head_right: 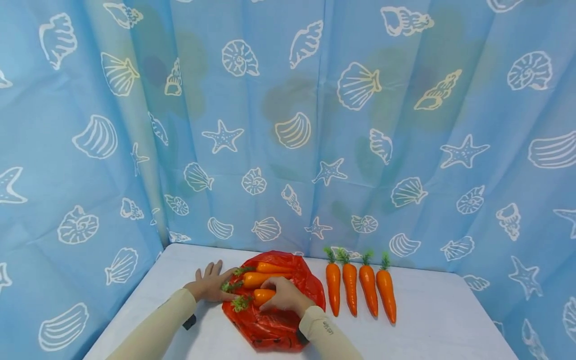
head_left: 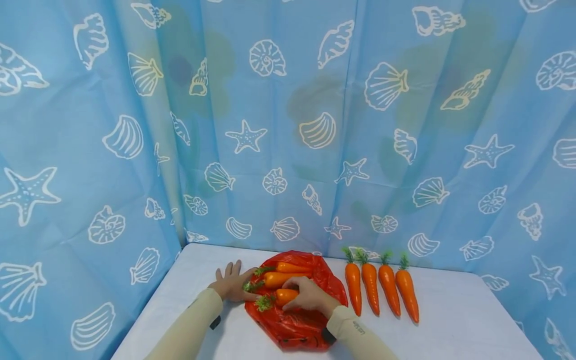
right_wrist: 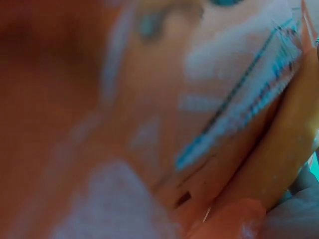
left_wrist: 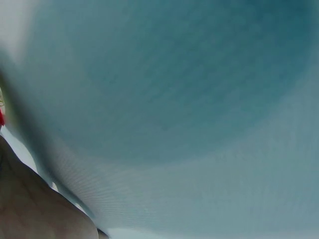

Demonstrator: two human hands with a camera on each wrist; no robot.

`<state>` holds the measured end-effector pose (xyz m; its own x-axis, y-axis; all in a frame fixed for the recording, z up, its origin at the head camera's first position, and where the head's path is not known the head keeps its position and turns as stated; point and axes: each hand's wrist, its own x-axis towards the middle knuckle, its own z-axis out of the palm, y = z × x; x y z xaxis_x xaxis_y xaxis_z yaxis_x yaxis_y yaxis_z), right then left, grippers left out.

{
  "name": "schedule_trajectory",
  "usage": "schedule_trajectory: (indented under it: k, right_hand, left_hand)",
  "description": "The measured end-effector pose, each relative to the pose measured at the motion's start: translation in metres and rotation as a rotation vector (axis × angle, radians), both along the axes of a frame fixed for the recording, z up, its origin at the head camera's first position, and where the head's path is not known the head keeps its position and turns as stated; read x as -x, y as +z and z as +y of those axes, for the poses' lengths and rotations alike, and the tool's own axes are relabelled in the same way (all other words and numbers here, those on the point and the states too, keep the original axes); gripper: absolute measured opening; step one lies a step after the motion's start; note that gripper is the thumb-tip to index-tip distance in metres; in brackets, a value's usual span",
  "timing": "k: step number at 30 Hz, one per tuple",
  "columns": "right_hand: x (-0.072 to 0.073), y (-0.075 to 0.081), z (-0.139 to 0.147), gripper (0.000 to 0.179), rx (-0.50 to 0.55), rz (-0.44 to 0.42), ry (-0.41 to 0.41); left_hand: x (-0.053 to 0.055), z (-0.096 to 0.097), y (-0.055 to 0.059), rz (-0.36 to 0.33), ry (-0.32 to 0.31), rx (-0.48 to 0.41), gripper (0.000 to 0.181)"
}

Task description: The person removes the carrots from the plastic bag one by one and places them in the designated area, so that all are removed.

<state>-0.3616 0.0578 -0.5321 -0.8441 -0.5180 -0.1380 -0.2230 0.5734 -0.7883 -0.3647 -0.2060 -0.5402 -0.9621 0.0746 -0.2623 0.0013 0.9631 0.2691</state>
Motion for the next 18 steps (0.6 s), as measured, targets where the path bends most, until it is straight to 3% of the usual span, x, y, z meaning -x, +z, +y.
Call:
schedule_trajectory:
  k: [4,10,18]
  right_hand:
    - [-0.004,0.002,-0.002,0.035,-0.035,-0.02,-0.004]
    - [-0.009,0.006,-0.005,0.033,-0.081,0.021,0.032]
    - [-0.013,0.019,-0.017,0.057,0.013,0.151,-0.036]
  left_hand:
    - [-0.001,0.002,0.002,-0.003,-0.005,-0.009,0.094]
    - [-0.005,0.003,0.009,0.01,-0.022,-0.014,0.092]
    - [-0.007,0.001,0.008,0.01,-0.017,-0.011,0.091]
